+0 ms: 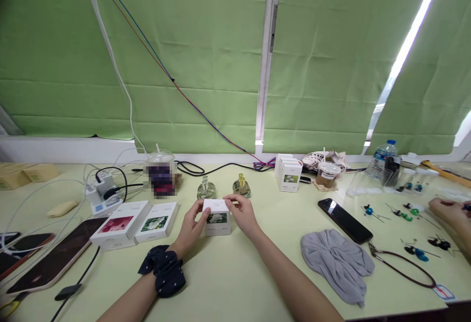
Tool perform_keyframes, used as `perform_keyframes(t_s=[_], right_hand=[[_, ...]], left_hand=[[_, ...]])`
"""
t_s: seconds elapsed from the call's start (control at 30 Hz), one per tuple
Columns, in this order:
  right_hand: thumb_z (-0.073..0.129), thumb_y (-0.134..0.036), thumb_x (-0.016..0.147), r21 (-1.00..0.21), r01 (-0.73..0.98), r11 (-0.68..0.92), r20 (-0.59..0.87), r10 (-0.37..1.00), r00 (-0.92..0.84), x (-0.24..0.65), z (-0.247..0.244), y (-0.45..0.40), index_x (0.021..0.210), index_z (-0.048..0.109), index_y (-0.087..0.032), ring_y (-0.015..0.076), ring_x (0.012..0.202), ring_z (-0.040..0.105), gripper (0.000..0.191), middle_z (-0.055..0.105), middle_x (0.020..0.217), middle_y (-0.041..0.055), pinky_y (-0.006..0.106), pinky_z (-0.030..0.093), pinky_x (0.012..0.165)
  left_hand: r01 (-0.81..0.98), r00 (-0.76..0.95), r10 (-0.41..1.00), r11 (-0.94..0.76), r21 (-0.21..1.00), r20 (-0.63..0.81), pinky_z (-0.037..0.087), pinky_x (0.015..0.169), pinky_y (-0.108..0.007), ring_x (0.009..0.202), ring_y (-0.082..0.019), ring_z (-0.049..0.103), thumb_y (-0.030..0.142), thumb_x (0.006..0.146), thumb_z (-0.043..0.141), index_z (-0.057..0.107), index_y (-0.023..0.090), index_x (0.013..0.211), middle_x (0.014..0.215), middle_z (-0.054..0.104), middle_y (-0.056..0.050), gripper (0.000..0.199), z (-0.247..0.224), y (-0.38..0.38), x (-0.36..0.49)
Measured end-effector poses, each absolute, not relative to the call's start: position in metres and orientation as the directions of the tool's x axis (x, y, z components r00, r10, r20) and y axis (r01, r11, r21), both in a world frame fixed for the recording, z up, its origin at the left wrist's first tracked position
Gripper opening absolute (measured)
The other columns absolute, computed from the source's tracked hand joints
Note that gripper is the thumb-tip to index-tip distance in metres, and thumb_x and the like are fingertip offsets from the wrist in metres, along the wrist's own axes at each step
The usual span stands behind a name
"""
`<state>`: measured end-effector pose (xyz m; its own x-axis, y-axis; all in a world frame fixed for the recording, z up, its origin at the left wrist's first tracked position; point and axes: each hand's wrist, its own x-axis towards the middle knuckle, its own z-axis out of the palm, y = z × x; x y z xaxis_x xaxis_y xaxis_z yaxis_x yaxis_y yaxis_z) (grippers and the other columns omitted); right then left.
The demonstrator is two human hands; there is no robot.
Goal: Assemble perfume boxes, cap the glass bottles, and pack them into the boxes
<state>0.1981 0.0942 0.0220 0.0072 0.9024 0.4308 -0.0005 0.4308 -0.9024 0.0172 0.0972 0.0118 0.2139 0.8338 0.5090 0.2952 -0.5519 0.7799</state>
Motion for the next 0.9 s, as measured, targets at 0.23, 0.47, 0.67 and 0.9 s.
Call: perform_keyframes(t_s=[0.23, 0.47, 0.67, 0.9], right_hand=[[0.069, -0.042, 0.074, -0.924, -0.119, 0.363, 0.363, 0.932, 0.023, 0.198, 0.021, 0.095, 0.083, 0.072, -0.020, 0.0207, 0.080, 0.065, 0.024, 0.071, 0.084, 0.0055, 0.031, 0.052, 0.070], [0.070, -0.039, 0.074, -0.917, -0.129, 0.379, 0.378, 0.925, 0.027, 0.199, 0.022, 0.096, 0.081, 0.073, -0.020, 0.0205, 0.083, 0.063, 0.021, 0.069, 0.087, 0.0055, 0.029, 0.051, 0.069], [0.069, -0.039, 0.073, -0.942, -0.113, 0.317, 0.319, 0.948, -0.001, 0.201, 0.026, 0.095, 0.076, 0.073, -0.018, 0.0198, 0.078, 0.062, 0.021, 0.070, 0.081, 0.0053, 0.030, 0.049, 0.070], [0.071, -0.038, 0.070, -0.938, -0.130, 0.320, 0.321, 0.947, 0.017, 0.199, 0.029, 0.092, 0.072, 0.072, -0.018, 0.0194, 0.076, 0.062, 0.020, 0.070, 0.079, 0.0048, 0.029, 0.047, 0.069]], left_hand=[[0.241, 0.107, 0.857, -0.514, 0.823, 0.504, 0.050, 0.078, -0.035, 0.093, -0.021, 0.060, 0.040, 0.088, 0.053, 0.045, 0.020, 0.105, 0.099, 0.061, -0.007, 0.027, 0.003, 0.101, 0.018], [0.244, 0.114, 0.848, -0.530, 0.812, 0.518, 0.049, 0.085, -0.037, 0.100, -0.021, 0.060, 0.040, 0.087, 0.053, 0.044, 0.021, 0.112, 0.107, 0.061, -0.009, 0.033, 0.001, 0.103, 0.017], [0.271, 0.133, 0.856, -0.517, 0.812, 0.500, 0.049, 0.083, -0.036, 0.097, -0.022, 0.061, 0.041, 0.087, 0.052, 0.047, 0.019, 0.113, 0.105, 0.062, -0.009, 0.034, 0.002, 0.103, 0.017], [0.310, 0.147, 0.862, -0.505, 0.806, 0.484, 0.050, 0.077, -0.034, 0.089, -0.021, 0.060, 0.043, 0.087, 0.052, 0.051, 0.019, 0.106, 0.098, 0.063, -0.007, 0.031, 0.003, 0.103, 0.014]])
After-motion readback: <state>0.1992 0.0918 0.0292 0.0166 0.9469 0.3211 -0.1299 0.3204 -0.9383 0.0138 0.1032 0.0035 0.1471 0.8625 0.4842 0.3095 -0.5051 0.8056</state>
